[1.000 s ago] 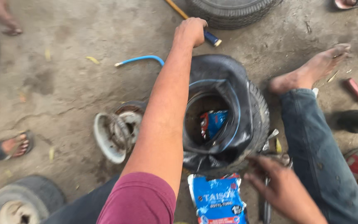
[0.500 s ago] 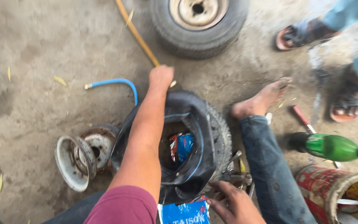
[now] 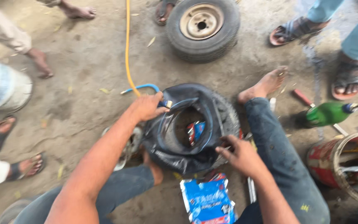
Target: The person sits on the ground and installs a new butyl rubber inner tube into a tire. They unfold and tuck the tube inside the tire casing, press the casing onto the tire, then lift the wheel rim and work it into the tire over the tube.
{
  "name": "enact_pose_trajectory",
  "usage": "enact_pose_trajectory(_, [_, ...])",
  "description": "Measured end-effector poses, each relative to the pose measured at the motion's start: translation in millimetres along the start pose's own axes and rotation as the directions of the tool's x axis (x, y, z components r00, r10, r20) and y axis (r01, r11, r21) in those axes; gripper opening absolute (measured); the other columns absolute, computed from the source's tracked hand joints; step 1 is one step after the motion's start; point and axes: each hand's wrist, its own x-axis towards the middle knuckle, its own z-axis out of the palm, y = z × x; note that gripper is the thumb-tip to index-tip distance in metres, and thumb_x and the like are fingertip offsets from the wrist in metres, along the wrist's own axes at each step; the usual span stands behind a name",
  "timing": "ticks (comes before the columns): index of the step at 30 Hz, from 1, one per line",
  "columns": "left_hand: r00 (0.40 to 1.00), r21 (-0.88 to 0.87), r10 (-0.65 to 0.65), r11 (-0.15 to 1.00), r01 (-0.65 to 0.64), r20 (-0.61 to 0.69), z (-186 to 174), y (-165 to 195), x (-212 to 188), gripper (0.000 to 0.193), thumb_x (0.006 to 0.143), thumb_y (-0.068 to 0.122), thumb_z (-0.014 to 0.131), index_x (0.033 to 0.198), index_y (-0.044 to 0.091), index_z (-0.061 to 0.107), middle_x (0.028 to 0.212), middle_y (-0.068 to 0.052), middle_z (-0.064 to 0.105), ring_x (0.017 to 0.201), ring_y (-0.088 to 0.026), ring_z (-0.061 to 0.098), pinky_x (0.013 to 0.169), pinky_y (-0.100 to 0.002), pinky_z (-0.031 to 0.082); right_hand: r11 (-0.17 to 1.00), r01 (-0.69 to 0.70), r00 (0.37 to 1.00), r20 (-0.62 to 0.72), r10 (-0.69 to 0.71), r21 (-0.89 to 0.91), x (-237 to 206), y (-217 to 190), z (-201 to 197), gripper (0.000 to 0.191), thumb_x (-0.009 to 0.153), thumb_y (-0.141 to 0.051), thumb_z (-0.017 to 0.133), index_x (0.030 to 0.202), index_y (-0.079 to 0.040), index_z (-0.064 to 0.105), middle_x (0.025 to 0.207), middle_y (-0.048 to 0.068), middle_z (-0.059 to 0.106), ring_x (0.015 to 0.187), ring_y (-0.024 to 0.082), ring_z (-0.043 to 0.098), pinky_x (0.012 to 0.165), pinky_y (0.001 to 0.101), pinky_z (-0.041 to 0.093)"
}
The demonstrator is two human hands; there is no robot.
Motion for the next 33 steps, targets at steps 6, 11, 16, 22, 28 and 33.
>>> enact_pose_trajectory(6, [0.835, -0.274, -0.536, 0.827, 0.490, -0.125, 27.7, 34.5, -85.6, 0.056, 0.097, 0.057, 0.064, 0.095, 0.001, 0.066, 0.091, -0.029, 0.070, 0.091, -0.052, 0.065, 0.078, -0.060, 0.050, 0.994, 0.097, 0.995, 0.042, -0.095, -0.052, -2.0, -0.2, 31.4, 0.043, 0.087, -0.032, 0.076, 0.117, -0.002, 0.068, 0.097, 0.019, 0.077, 0.088, 0.030, 0.077, 0.078, 0.0396, 0.059])
enact_pose_trajectory(11, [0.852, -0.693, -0.506, 0.662, 0.284, -0.134, 81.8, 94.3, -106.5, 0.048, 0.092, 0.046, 0.073, 0.102, -0.001, 0.069, 0.096, -0.027, 0.072, 0.094, -0.044, 0.070, 0.080, -0.050, 0.054, 0.959, 0.082, 0.995, 0.028, -0.093, 0.273, -1.1, 5.1, 75.4, 0.042, 0.092, -0.030, 0.069, 0.124, -0.003, 0.065, 0.104, 0.012, 0.076, 0.089, 0.019, 0.074, 0.075, 0.0336, 0.058])
enact_pose_trajectory(16, [0.889, -0.832, -0.455, 0.513, 0.212, -0.054, 102.9, 159.1, -96.7, 0.045, 0.077, 0.035, 0.086, 0.096, -0.003, 0.069, 0.087, -0.015, 0.073, 0.081, -0.020, 0.069, 0.072, -0.037, 0.056, 0.719, 0.003, 1.000, -0.014, 0.010, 0.695, 6.4, 14.7, 107.8, 0.035, 0.104, -0.028, 0.061, 0.126, -0.002, 0.066, 0.096, 0.004, 0.068, 0.084, 0.009, 0.061, 0.071, 0.0265, 0.051])
enact_pose_trajectory(22, [0.881, -0.954, -0.473, 0.265, 0.142, 0.000, 110.6, 167.3, -98.8, 0.036, 0.088, 0.037, 0.078, 0.093, 0.002, 0.073, 0.084, -0.008, 0.073, 0.081, -0.015, 0.067, 0.074, -0.035, 0.055, 0.587, -0.113, 0.961, -0.062, 0.269, 0.801, 8.5, -1.1, 91.0, 0.027, 0.104, -0.026, 0.059, 0.112, -0.002, 0.067, 0.097, 0.007, 0.071, 0.085, 0.016, 0.070, 0.078, 0.0303, 0.060])
enact_pose_trajectory(28, [0.497, -0.648, -0.822, 0.542, 0.535, -0.278, 95.4, 36.1, -124.6, 0.032, 0.090, 0.032, 0.077, 0.087, 0.000, 0.074, 0.084, -0.017, 0.073, 0.079, -0.032, 0.070, 0.076, -0.045, 0.055, 0.399, 0.188, 0.945, -0.055, -0.323, 0.898, -16.2, -56.5, 41.0, 0.033, 0.094, -0.036, 0.074, 0.087, -0.011, 0.054, 0.087, 0.009, 0.064, 0.089, 0.022, 0.061, 0.084, 0.0369, 0.052])
enact_pose_trajectory(33, [0.485, -0.725, -0.644, -0.162, 0.670, 0.592, 120.7, 9.6, -159.3, 0.053, 0.097, 0.052, 0.068, 0.107, -0.001, 0.068, 0.094, -0.014, 0.070, 0.087, -0.029, 0.067, 0.083, -0.047, 0.053, 0.141, -0.044, 0.824, 0.116, -0.555, 0.989, -36.8, -91.4, 42.8, 0.040, 0.091, -0.029, 0.076, 0.069, -0.010, 0.049, 0.066, 0.005, 0.057, 0.064, 0.021, 0.057, 0.069, 0.0385, 0.050])
